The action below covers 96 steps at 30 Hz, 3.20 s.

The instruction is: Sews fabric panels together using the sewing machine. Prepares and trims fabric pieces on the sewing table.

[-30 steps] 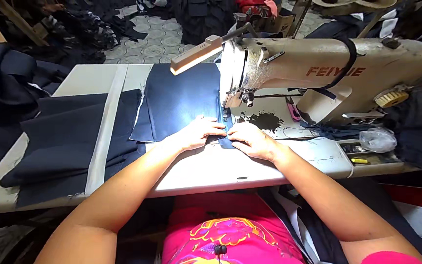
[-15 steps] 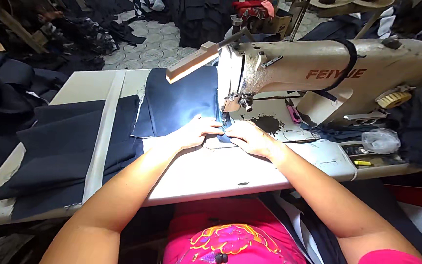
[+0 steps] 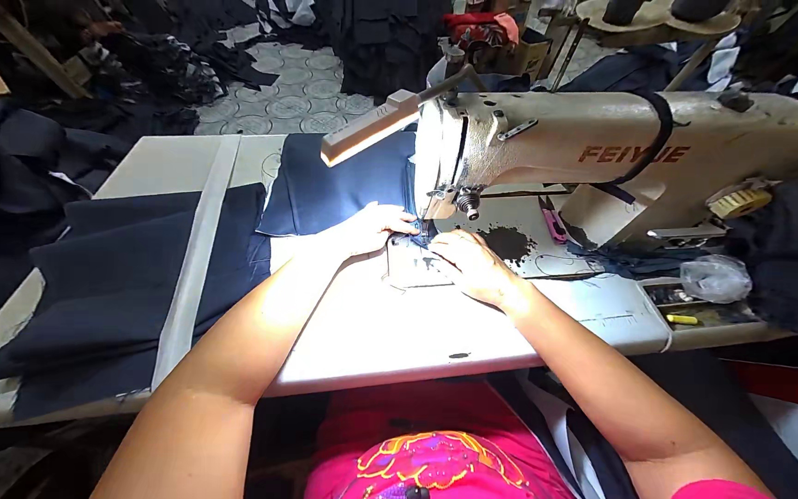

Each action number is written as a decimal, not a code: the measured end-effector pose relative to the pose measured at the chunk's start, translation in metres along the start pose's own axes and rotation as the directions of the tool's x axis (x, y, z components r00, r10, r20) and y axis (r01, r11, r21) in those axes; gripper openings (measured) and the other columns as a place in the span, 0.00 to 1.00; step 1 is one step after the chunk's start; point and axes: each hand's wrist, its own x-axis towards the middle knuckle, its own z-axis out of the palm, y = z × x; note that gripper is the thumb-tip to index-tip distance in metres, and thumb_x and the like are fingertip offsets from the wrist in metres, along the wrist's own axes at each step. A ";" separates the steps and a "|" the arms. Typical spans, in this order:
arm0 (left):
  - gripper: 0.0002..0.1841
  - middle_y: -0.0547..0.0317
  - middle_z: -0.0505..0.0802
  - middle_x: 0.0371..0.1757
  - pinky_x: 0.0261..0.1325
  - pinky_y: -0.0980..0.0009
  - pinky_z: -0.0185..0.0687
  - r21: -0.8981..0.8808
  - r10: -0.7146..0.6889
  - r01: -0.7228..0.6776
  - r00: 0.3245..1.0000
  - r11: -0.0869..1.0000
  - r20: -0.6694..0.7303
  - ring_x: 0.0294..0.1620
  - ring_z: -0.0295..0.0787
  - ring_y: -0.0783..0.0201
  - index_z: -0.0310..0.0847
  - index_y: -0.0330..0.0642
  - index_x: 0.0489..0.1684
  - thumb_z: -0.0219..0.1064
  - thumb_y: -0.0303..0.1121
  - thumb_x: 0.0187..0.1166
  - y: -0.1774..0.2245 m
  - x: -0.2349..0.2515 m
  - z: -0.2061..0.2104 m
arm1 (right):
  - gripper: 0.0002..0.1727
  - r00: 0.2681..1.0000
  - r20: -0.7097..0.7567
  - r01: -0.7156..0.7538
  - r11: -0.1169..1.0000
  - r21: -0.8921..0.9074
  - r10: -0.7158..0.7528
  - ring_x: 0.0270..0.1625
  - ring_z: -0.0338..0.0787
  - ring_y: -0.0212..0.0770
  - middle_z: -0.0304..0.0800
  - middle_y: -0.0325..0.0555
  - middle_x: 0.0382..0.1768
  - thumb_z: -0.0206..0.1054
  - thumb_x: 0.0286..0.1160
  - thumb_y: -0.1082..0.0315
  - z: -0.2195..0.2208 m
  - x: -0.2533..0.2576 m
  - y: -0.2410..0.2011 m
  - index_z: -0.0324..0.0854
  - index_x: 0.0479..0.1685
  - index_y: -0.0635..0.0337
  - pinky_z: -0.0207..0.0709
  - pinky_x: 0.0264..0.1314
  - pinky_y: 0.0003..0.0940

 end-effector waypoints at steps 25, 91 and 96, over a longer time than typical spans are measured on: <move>0.25 0.39 0.91 0.41 0.50 0.42 0.83 0.527 -0.803 0.657 0.590 0.540 0.087 0.50 0.91 0.39 0.77 0.30 0.65 0.49 0.47 0.93 0.174 -0.074 -0.028 | 0.18 0.942 -0.202 0.298 0.943 0.144 -0.267 0.74 0.86 0.56 0.92 0.52 0.63 0.63 0.77 0.70 0.040 -0.052 -0.124 0.89 0.63 0.56 0.71 0.80 0.65; 0.25 0.35 0.90 0.65 0.68 0.33 0.76 0.152 -0.251 0.439 0.727 0.885 -0.638 0.66 0.87 0.33 0.82 0.31 0.70 0.64 0.41 0.79 0.155 -0.056 0.109 | 0.42 0.511 0.432 -0.319 -0.303 0.898 0.743 0.68 0.87 0.45 0.76 0.61 0.73 0.68 0.80 0.70 0.043 -0.180 -0.169 0.45 0.87 0.69 0.84 0.71 0.42; 0.23 0.34 0.93 0.53 0.65 0.29 0.75 0.110 -0.411 0.599 0.660 0.793 -0.628 0.60 0.89 0.30 0.89 0.33 0.53 0.59 0.46 0.83 0.144 -0.091 0.102 | 0.07 0.377 0.625 -0.389 -0.495 0.777 0.684 0.31 0.91 0.37 0.91 0.46 0.28 0.59 0.76 0.83 0.061 -0.173 -0.147 0.78 0.45 0.66 0.87 0.40 0.34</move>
